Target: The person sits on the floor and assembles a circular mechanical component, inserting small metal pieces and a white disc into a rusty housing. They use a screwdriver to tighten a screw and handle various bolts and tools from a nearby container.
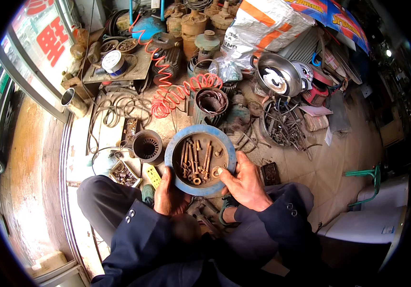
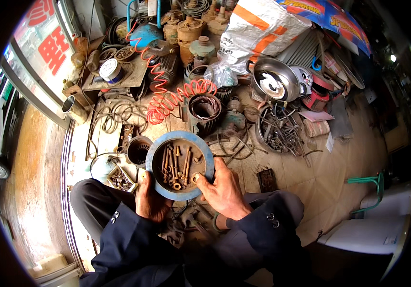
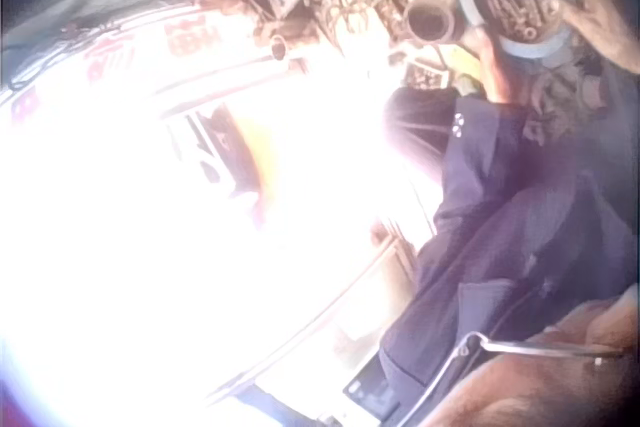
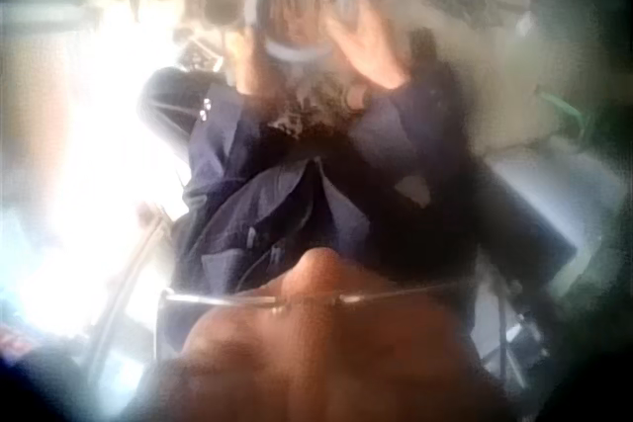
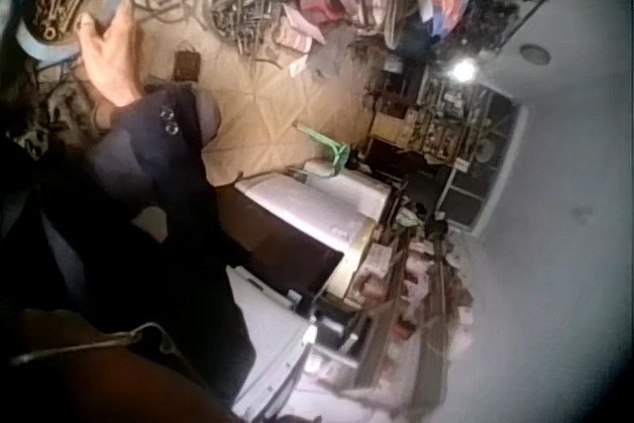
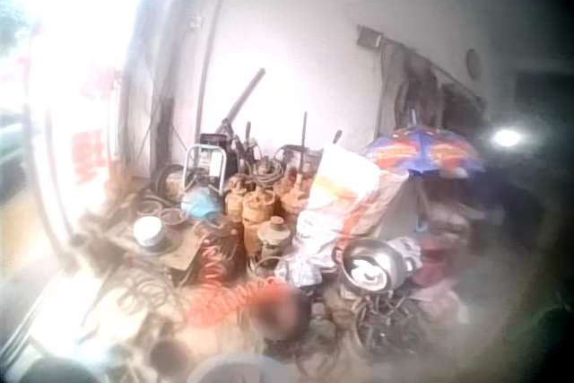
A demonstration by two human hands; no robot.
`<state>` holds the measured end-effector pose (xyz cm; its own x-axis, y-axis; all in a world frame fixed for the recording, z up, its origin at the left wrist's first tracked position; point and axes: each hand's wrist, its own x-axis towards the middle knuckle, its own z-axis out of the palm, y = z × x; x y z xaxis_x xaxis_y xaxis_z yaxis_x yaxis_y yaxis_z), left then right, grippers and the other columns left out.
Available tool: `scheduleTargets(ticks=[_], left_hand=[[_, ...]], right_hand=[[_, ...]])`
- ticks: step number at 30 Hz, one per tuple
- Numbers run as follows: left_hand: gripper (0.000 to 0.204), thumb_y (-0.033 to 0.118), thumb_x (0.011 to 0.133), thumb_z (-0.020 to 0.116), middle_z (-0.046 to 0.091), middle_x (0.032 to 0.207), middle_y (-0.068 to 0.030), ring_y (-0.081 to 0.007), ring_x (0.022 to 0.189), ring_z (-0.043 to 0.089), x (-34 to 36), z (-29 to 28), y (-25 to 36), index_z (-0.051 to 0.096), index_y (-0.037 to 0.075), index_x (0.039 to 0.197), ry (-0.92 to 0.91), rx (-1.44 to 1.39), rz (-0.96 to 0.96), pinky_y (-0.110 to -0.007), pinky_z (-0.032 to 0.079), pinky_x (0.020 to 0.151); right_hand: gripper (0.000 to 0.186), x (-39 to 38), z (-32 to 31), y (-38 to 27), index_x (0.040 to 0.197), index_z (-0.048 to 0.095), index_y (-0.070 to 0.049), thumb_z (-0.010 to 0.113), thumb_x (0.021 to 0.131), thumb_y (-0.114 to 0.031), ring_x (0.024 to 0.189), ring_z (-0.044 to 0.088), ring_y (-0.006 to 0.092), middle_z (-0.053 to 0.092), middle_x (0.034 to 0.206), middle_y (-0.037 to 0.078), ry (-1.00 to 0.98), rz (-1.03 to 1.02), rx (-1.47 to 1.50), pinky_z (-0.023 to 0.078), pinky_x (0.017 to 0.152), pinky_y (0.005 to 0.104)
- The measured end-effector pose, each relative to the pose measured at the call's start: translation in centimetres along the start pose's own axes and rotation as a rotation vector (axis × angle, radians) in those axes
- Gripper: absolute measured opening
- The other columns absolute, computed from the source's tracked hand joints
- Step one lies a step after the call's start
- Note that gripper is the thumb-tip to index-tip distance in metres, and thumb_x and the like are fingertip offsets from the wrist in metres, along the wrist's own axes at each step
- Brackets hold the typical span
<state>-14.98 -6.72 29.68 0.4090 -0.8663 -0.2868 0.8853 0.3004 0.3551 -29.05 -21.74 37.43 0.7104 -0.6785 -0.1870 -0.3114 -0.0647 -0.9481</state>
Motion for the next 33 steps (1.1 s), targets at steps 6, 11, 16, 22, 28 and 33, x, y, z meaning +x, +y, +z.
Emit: scheduleTargets(ticks=[6,11,16,22,28,33], left_hand=[[0.068,0.054,0.109,0.044,0.051,0.155,-0.0141,-0.0318,0.139,0.053,0.0,-0.2,1.0,0.041,0.005,0.156,0.067,0.016,0.008,-0.049,0.045,0.117],[0.071,0.057,0.109,0.042,0.053,0.154,-0.0165,-0.0331,0.138,0.055,0.1,-0.1,2.1,0.041,0.004,0.156,0.047,0.044,0.020,-0.052,0.045,0.117],[0.086,0.071,0.103,0.042,0.054,0.151,-0.0218,-0.0365,0.132,0.060,-0.2,0.1,2.7,0.043,0.002,0.154,0.117,-0.051,-0.022,-0.054,0.051,0.111],[0.081,0.069,0.105,0.038,0.047,0.159,-0.0159,-0.0351,0.145,0.046,-0.4,0.5,1.7,0.042,0.007,0.156,0.013,-0.101,0.093,-0.053,0.038,0.121],[0.073,0.061,0.108,0.042,0.052,0.153,-0.0178,-0.0343,0.136,0.056,0.0,0.4,2.3,0.041,0.005,0.155,0.075,-0.101,0.082,-0.053,0.049,0.113],[0.073,0.062,0.107,0.044,0.059,0.147,-0.0181,-0.0339,0.130,0.061,-0.4,0.0,3.2,0.048,0.005,0.151,0.150,-0.001,0.003,-0.053,0.052,0.109]], right_hand=[[0.032,0.9,-0.2,-0.1,0.118,0.058,0.004,0.064,0.105,-0.025,0.085,0.062,0.0092,0.070,0.099,0.009,-0.036,-0.114,-0.257,0.053,0.072,0.0290],[0.038,2.0,0.3,-1.2,0.119,0.062,0.005,0.063,0.106,-0.031,0.093,0.060,0.0113,0.070,0.100,0.007,-0.109,-0.170,-0.139,0.051,0.085,0.0330],[0.038,2.4,0.1,-0.1,0.127,0.062,0.005,0.061,0.107,-0.027,0.099,0.061,0.0114,0.070,0.111,0.005,-0.316,0.053,0.125,0.051,0.088,0.0314],[0.051,1.5,3.1,0.5,0.141,0.055,0.003,0.068,0.103,-0.028,0.113,0.067,0.0199,0.068,0.132,0.014,-0.280,0.104,0.507,0.057,0.093,0.0362],[0.066,1.2,1.8,-0.6,0.139,0.058,0.002,0.061,0.103,-0.053,0.097,0.069,0.0184,0.070,0.122,0.012,-0.412,0.184,0.264,0.061,0.071,0.0323],[0.060,2.3,0.5,-1.1,0.131,0.062,0.006,0.056,0.108,-0.048,0.100,0.056,0.0091,0.068,0.104,0.003,-0.227,-0.039,0.243,0.047,0.089,0.0287]])
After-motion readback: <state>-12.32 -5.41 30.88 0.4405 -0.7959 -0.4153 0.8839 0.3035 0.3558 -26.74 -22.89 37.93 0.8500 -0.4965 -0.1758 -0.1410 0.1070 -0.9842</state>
